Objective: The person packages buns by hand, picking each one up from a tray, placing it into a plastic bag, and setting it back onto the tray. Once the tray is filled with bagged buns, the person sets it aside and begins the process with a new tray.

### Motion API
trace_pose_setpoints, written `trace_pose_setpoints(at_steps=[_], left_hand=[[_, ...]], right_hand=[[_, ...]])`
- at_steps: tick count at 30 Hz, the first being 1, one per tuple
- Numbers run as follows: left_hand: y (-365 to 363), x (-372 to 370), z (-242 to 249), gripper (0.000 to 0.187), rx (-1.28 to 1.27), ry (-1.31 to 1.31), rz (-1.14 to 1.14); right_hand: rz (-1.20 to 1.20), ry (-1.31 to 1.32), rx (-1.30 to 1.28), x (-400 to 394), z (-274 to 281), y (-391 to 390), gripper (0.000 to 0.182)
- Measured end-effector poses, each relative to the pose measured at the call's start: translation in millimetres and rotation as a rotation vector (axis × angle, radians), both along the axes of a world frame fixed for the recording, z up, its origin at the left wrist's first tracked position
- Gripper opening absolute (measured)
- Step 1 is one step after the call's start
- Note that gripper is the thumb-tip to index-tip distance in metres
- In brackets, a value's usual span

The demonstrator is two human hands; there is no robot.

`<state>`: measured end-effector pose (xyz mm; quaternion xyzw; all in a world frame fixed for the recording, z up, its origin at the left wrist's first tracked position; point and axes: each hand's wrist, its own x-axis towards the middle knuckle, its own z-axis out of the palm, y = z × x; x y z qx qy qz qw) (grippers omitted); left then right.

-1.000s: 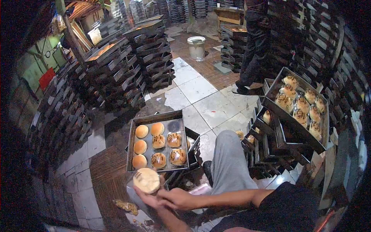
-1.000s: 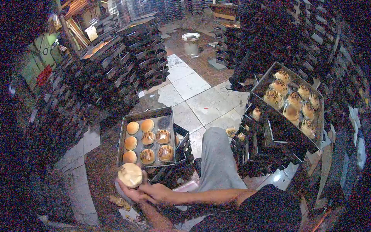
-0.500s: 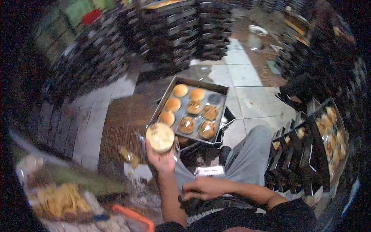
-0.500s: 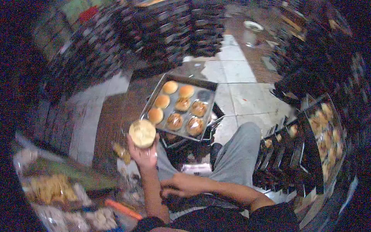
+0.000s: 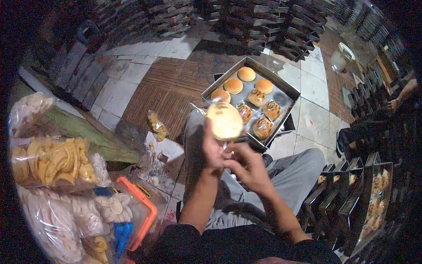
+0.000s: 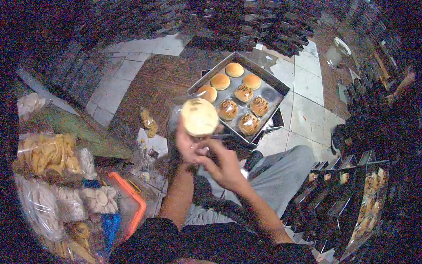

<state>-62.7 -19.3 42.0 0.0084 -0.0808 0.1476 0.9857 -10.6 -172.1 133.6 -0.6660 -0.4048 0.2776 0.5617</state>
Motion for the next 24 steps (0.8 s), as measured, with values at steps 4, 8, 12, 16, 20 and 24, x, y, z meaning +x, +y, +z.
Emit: trace_pose_setpoints(at_steps=[4, 8, 12, 16, 20, 24], left_hand=[[-8, 18, 16, 0.059, 0.368, 0.521, 0.563], [8, 3, 38, 0.068, 0.269, 0.257, 0.474], [-3, 4, -21, 0.068, 0.113, 0.618, 0.276], [10, 3, 26, 0.061, 0.389, 0.299, 0.459], [9, -14, 44, 0.065, 0.235, 0.491, 0.431], [-32, -61, 37, 0.071, 0.414, 0.618, 0.317]], right_hand=[[0.531, -0.102, -0.059, -17, -18, -21, 0.026], [0.265, -0.063, -0.087, -10, -11, -28, 0.024], [-0.03, -0.125, 0.079, -10, -24, 5, 0.016], [0.738, -0.133, -0.267, -7, -9, -34, 0.017], [-0.205, -0.272, 0.115, 11, -18, -14, 0.014], [-0.124, -0.374, 0.158, 27, -17, -2, 0.016]])
